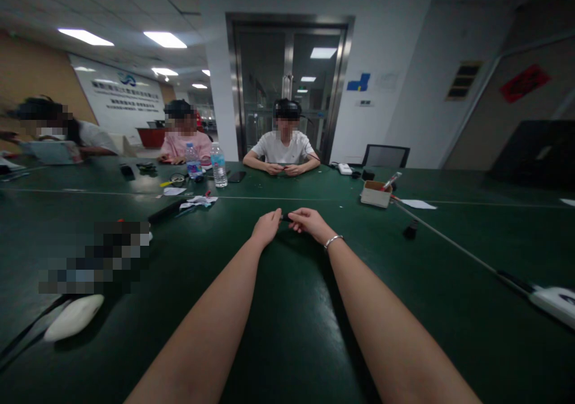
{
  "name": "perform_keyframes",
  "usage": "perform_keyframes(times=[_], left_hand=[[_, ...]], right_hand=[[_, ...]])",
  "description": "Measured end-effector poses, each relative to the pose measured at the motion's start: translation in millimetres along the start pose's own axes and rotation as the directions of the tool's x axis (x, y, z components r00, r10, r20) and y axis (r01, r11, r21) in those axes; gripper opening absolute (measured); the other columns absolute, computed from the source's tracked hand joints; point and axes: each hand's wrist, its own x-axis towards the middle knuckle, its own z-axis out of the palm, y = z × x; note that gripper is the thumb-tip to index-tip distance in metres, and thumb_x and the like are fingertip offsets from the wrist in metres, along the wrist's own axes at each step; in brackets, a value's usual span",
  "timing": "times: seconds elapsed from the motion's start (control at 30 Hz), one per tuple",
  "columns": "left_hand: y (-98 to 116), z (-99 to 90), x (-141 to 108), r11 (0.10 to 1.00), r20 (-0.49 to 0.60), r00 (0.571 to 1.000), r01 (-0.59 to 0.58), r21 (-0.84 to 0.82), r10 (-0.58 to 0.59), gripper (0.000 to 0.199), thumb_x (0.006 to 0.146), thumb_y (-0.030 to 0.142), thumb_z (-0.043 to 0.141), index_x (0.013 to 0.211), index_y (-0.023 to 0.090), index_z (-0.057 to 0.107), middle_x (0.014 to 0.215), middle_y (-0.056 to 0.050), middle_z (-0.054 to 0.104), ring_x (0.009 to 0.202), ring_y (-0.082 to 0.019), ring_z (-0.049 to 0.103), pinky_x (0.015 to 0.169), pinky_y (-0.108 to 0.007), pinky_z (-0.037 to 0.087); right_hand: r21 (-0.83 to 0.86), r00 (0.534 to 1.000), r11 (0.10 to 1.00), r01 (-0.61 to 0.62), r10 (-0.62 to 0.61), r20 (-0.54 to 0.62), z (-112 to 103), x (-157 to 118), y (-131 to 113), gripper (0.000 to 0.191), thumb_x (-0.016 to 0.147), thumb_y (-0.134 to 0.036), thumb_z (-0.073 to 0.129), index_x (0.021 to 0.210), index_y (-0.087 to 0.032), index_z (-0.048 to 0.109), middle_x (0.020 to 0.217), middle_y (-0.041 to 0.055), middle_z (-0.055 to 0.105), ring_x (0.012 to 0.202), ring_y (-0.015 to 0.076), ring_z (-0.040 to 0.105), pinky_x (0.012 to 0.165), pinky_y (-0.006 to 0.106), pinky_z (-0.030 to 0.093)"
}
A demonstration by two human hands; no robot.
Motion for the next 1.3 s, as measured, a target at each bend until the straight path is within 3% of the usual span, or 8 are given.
perform_keyframes(times=[0.23, 0.33, 0.43, 0.53, 0.6, 0.77, 1.13, 1.3], left_hand=[[0, 6.2, -3, 0.977, 0.002, 0.979, -0.203, -0.059, 0.203, 0.015, 0.084, 0.031, 0.048, 0.088, 0.020, 0.057, 0.082, -0.002, 0.060, 0.074, -0.014, 0.054, 0.069, -0.026, 0.041], [0, 7.6, -1, 0.951, -0.025, 0.963, -0.267, -0.153, 0.267, 0.013, 0.078, 0.022, 0.055, 0.091, 0.019, 0.055, 0.089, -0.003, 0.060, 0.081, -0.013, 0.055, 0.075, -0.026, 0.043], [1, 7.6, 1, 0.939, -0.051, 0.979, -0.205, -0.275, 0.198, 0.015, 0.080, 0.029, 0.054, 0.091, 0.019, 0.055, 0.090, -0.004, 0.060, 0.081, -0.013, 0.057, 0.073, -0.026, 0.044], [1, 7.7, 2, 0.936, 0.017, 0.998, -0.051, -0.347, 0.061, 0.026, 0.086, 0.041, 0.043, 0.094, 0.019, 0.054, 0.083, -0.002, 0.060, 0.066, -0.012, 0.059, 0.060, -0.024, 0.044], [0, 8.4, 2, 0.949, 0.067, 0.997, -0.014, -0.314, 0.036, 0.029, 0.086, 0.044, 0.042, 0.094, 0.018, 0.054, 0.073, -0.001, 0.059, 0.059, -0.011, 0.057, 0.057, -0.024, 0.043], [-1, 9.7, 2, 0.957, 0.020, 0.993, -0.108, -0.270, 0.117, 0.019, 0.080, 0.031, 0.053, 0.094, 0.019, 0.058, 0.076, -0.001, 0.060, 0.069, -0.011, 0.056, 0.065, -0.024, 0.044], [-1, 8.2, 4, 0.940, 0.080, 0.996, -0.018, -0.342, 0.048, 0.024, 0.084, 0.030, 0.043, 0.095, 0.016, 0.060, 0.073, -0.002, 0.060, 0.060, -0.010, 0.052, 0.060, -0.023, 0.042], [0, 7.4, 3, 0.950, 0.088, 0.995, -0.017, -0.311, 0.047, 0.023, 0.081, 0.030, 0.048, 0.096, 0.017, 0.060, 0.074, -0.001, 0.060, 0.061, -0.011, 0.052, 0.059, -0.023, 0.041]], right_hand=[[0.020, 0.996, 0.996, -0.087, 0.088, -0.029, -10, -2, 3, 0.024, 0.082, -0.032, 0.063, 0.072, -0.011, 0.056, 0.057, 0.0064, 0.066, 0.042, 0.0059, 0.054, 0.037, 0.013, 0.040], [0.052, 0.995, 0.995, -0.085, 0.087, -0.041, -11, -2, 4, 0.025, 0.081, -0.032, 0.065, 0.070, -0.012, 0.055, 0.055, 0.0051, 0.065, 0.041, 0.0054, 0.053, 0.037, 0.012, 0.040], [0.074, 0.995, 0.994, -0.079, 0.084, -0.062, -11, -1, 4, 0.026, 0.079, -0.033, 0.067, 0.068, -0.012, 0.055, 0.054, 0.0028, 0.062, 0.040, 0.0046, 0.051, 0.036, 0.012, 0.039], [0.065, 0.995, 0.995, -0.076, 0.079, -0.060, -11, -2, 5, 0.026, 0.077, -0.034, 0.069, 0.069, -0.012, 0.058, 0.054, 0.0019, 0.061, 0.041, 0.0043, 0.051, 0.036, 0.012, 0.039], [0.056, 0.996, 0.996, -0.072, 0.075, -0.047, -11, -2, 5, 0.025, 0.076, -0.033, 0.070, 0.069, -0.011, 0.059, 0.055, 0.0022, 0.062, 0.041, 0.0043, 0.051, 0.037, 0.012, 0.040], [0.073, 0.997, 0.995, -0.068, 0.071, -0.037, -12, -3, 6, 0.022, 0.075, -0.029, 0.071, 0.072, -0.010, 0.061, 0.058, 0.0037, 0.063, 0.044, 0.0051, 0.053, 0.039, 0.013, 0.043], [0.067, 0.995, 0.993, -0.092, 0.093, -0.019, -12, -2, 7, 0.016, 0.077, -0.024, 0.069, 0.076, -0.009, 0.063, 0.058, 0.0032, 0.064, 0.046, 0.0048, 0.055, 0.043, 0.012, 0.045], [0.082, 0.996, 0.993, -0.084, 0.085, -0.008, -13, -2, 8, 0.016, 0.075, -0.024, 0.071, 0.075, -0.009, 0.063, 0.058, 0.0031, 0.064, 0.046, 0.0054, 0.056, 0.043, 0.012, 0.046]])
